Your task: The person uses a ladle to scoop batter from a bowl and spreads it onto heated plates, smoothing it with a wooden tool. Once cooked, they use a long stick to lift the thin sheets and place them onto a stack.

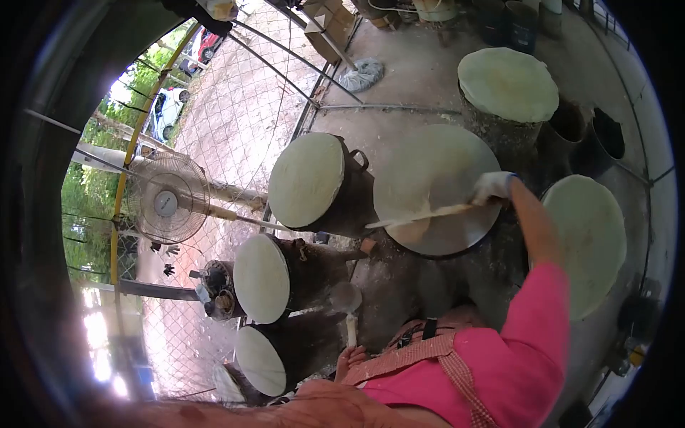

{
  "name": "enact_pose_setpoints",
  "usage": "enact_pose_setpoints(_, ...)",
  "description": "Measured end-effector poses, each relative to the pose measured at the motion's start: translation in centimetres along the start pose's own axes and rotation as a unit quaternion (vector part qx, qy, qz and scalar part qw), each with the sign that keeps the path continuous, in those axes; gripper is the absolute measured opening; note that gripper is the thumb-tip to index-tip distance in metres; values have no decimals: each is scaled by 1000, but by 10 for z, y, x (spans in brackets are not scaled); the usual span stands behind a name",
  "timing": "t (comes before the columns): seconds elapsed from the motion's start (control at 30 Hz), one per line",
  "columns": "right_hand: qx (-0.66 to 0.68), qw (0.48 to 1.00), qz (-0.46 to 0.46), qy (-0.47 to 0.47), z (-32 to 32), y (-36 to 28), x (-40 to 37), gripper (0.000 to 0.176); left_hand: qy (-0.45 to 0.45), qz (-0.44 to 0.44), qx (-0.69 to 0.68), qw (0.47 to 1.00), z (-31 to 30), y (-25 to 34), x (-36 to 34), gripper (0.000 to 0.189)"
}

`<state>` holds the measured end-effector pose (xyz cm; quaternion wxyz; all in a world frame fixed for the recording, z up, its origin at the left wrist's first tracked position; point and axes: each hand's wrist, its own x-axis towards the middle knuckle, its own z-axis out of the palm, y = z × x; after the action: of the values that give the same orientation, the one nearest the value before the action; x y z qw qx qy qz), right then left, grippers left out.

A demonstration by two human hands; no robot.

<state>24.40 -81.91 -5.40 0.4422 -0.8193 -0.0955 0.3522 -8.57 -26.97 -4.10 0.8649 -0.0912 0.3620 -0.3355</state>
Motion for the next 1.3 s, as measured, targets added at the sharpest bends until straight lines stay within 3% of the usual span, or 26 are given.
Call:
enact_pose_setpoints(0.03,86,993,77,-19,4,25,-32,29,-3,-6,-4,1000,-5,9,-4,25)
enact_pose_setpoints(0.07,10,997,-40,-65,1,64,-71,23,33,20,24,999,-10,19,-9,27)
enact_pose_setpoints(0.1,59,997,-10,-41,12,148,-108,12,70,47,46,995,-17,26,-15,28)
enact_pose_setpoints(0.13,104,980,111,129,41,12,-194,11,65,41,34,996,-22,34,-19,28)
enact_pose_setpoints(0.17,81,951,248,168,60,5,-239,24,41,-7,37,998,-22,45,-19,28)
enact_pose_setpoints(0.2,142,939,243,197,87,-12,-279,28,18,-57,44,997,-26,57,-19,29)
enact_pose_setpoints(0.27,361,851,173,340,179,75,-319,23,17,-100,54,993,-43,91,-16,29)
enact_pose_setpoints(0.3,383,779,186,461,231,15,-292,23,29,-106,98,989,-44,108,-18,31)
enact_pose_setpoints(0.33,206,836,311,402,260,20,-286,18,32,-111,131,985,-47,113,-17,32)
enact_pose_setpoints(0.37,103,886,189,412,301,31,-253,24,25,-132,89,987,-47,112,-19,32)
enact_pose_setpoints(0.4,207,810,223,501,331,-28,-198,31,14,-148,57,987,-40,114,-22,31)
enact_pose_setpoints(0.43,101,823,119,546,354,-55,-155,32,30,-129,72,989,-35,114,-30,31)
enact_pose_setpoints(0.47,213,808,112,538,380,-50,-102,29,45,-108,88,989,-30,108,-34,32)
enact_pose_setpoints(0.53,-51,827,109,550,384,-89,-53,24,46,-98,104,989,-17,92,-40,32)
enact_pose_setpoints(0.6,-154,824,134,529,391,-83,-60,24,73,-86,135,984,-18,92,-71,32)
enact_pose_setpoints(0.67,-195,793,189,545,387,-71,-98,24,-83,-160,244,953,-24,91,-73,33)
enact_pose_setpoints(0.7,-199,778,217,555,387,-56,-113,23,-44,-103,241,964,-15,80,-82,33)
enact_pose_setpoints(0.77,-148,769,252,568,378,-66,-130,23,-56,-132,231,962,-2,72,-89,33)
enact_pose_setpoints(0.8,-13,754,158,638,374,-89,-121,25,-62,-153,209,964,-4,67,-91,33)
enact_pose_setpoints(0.83,77,775,155,608,363,-109,-108,25,-99,-192,207,954,-8,69,-88,32)
enact_pose_setpoints(0.87,85,764,74,635,364,-92,-73,28,-112,-195,203,953,-10,64,-85,32)
enact_pose_setpoints(0.93,-75,812,79,574,365,-85,-42,31,-118,-195,132,965,-4,57,-77,32)
enact_pose_setpoints(1.0,-92,835,134,525,358,-95,-77,31,-111,-166,141,970,-10,54,-83,33)
enact_pose_setpoints(1.07,-115,820,161,537,337,-65,-108,30,-204,-195,221,933,-17,60,-77,32)
enact_pose_setpoints(1.17,-65,776,172,604,303,-57,-121,27,-213,-201,188,938,-12,46,-76,32)
enact_pose_setpoints(1.3,-94,832,97,537,307,-88,-74,29,-95,-162,60,980,-6,38,-58,32)
